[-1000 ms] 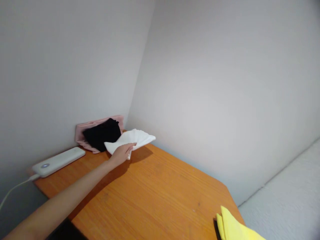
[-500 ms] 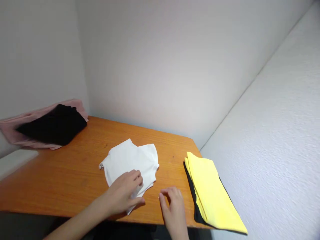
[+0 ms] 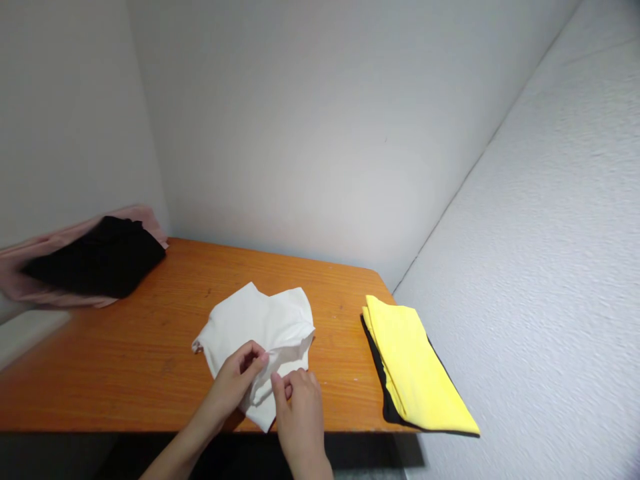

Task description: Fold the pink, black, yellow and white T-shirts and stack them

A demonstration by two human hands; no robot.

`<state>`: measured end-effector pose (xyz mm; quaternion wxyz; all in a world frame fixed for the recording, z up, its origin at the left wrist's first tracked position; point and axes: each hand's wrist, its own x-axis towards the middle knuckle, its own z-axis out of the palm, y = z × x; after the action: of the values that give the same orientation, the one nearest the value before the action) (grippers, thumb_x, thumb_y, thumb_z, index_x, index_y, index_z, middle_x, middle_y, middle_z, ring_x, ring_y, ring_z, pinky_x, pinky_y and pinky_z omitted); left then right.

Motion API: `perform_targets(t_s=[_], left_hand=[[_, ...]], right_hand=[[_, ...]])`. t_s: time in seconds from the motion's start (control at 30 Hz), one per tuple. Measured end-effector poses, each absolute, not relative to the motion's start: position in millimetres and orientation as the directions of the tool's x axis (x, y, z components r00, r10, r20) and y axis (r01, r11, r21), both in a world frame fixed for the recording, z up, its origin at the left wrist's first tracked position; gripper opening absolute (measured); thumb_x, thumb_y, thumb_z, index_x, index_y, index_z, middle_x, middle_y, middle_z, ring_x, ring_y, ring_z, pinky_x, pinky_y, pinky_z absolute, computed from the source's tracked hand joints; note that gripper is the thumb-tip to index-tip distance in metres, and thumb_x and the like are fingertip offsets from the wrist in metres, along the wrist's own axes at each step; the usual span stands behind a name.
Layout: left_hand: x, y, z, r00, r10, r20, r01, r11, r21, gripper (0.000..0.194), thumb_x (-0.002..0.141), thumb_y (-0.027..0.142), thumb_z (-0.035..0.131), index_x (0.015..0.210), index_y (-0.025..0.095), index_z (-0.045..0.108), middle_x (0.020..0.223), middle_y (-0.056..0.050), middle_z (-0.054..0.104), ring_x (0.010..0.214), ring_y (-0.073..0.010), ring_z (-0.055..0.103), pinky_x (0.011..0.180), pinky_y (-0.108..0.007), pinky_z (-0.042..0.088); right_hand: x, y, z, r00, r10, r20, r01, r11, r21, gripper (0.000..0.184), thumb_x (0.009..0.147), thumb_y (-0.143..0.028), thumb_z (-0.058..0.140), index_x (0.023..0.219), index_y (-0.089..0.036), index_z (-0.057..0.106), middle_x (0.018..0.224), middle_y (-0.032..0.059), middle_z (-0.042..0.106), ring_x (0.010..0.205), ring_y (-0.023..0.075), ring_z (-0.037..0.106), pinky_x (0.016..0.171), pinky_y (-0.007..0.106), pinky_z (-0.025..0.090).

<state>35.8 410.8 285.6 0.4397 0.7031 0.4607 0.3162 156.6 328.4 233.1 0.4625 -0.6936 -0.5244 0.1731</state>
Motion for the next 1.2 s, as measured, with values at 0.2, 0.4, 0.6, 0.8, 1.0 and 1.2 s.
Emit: perform_targets(t_s=[0.2, 0.4, 0.6, 0.8, 1.0, 1.2], left_hand=[[20.7, 400.9, 290.0, 0.166, 0.986, -0.016, 0.115, -0.004, 0.993, 0.044, 0.07, 0.059, 0.072, 0.079, 0.02, 0.055, 0.063, 0.006, 0.047, 0.057, -0.0108, 0.042, 0.05, -0.019, 0.035], [-13.6, 425.2, 308.5, -0.08, 0.99, 0.115, 0.076, -0.109, 0.991, 0.055, 0.064, 0.066, 0.074, 0.085, 0.019, 0.057, 0.077, 0.002, 0.06, 0.07, -0.0145, 0.054, 0.061, -0.022, 0.044], [-59.2, 447.0, 330.2, -0.263, 0.906, 0.332, 0.262, -0.264, 0.928, 0.055, 0.069, 0.072, 0.064, 0.083, 0.02, 0.055, 0.073, 0.004, 0.056, 0.068, -0.0136, 0.051, 0.062, -0.021, 0.041], [-89.7, 441.7, 342.5, -0.091, 0.922, 0.377, 0.75, -0.185, 0.636, 0.04, 0.083, 0.065, 0.045, 0.085, 0.027, 0.054, 0.059, 0.003, 0.062, 0.059, -0.0192, 0.06, 0.056, -0.025, 0.041], [-66.0, 418.7, 396.1, 0.015, 0.966, 0.26, 0.383, -0.246, 0.89, 0.048, 0.077, 0.071, 0.056, 0.091, 0.026, 0.047, 0.042, 0.007, 0.057, 0.032, -0.0173, 0.05, 0.034, -0.022, 0.037], [-45.3, 399.4, 466.7, 0.017, 0.629, 0.777, 0.544, -0.658, 0.521, 0.041, 0.081, 0.047, 0.069, 0.113, 0.023, 0.066, 0.094, -0.001, 0.072, 0.076, -0.0144, 0.068, 0.072, -0.026, 0.055]], right_hand=[[149.2, 337.9, 231.1, 0.479, 0.835, 0.271, 0.649, -0.129, -0.75, 0.018, 0.081, -0.034, 0.066, 0.073, -0.021, 0.057, 0.08, 0.0082, 0.061, 0.084, 0.0289, 0.056, 0.076, 0.04, 0.04], [177.3, 339.3, 229.2, 0.469, 0.842, 0.266, 0.474, 0.014, -0.881, 0.01, 0.084, -0.028, 0.052, 0.076, -0.022, 0.05, 0.075, 0.0018, 0.057, 0.069, 0.0188, 0.055, 0.062, 0.028, 0.041], [228.3, 321.0, 262.0, 0.638, 0.715, 0.286, 0.462, -0.058, -0.885, 0.018, 0.09, -0.039, 0.046, 0.083, -0.024, 0.051, 0.067, -0.0022, 0.056, 0.052, 0.0164, 0.05, 0.055, 0.029, 0.036], [248.9, 306.1, 280.7, 0.677, 0.732, 0.077, 0.107, 0.006, -0.994, 0.02, 0.091, -0.045, 0.044, 0.091, -0.025, 0.045, 0.044, -0.0091, 0.048, 0.031, 0.0155, 0.046, 0.039, 0.025, 0.036], [262.1, 299.5, 314.6, 0.761, 0.611, 0.22, 0.07, 0.259, -0.963, 0.023, 0.088, -0.044, 0.052, 0.096, -0.023, 0.045, 0.066, -0.0016, 0.065, 0.061, 0.0184, 0.067, 0.061, 0.031, 0.054], [264.9, 280.2, 381.8, 0.793, 0.125, 0.596, 0.498, 0.43, -0.753, 0.012, 0.096, -0.029, 0.042, 0.105, -0.022, 0.043, 0.11, 0.0142, 0.066, 0.109, 0.0234, 0.063, 0.092, 0.044, 0.049]])
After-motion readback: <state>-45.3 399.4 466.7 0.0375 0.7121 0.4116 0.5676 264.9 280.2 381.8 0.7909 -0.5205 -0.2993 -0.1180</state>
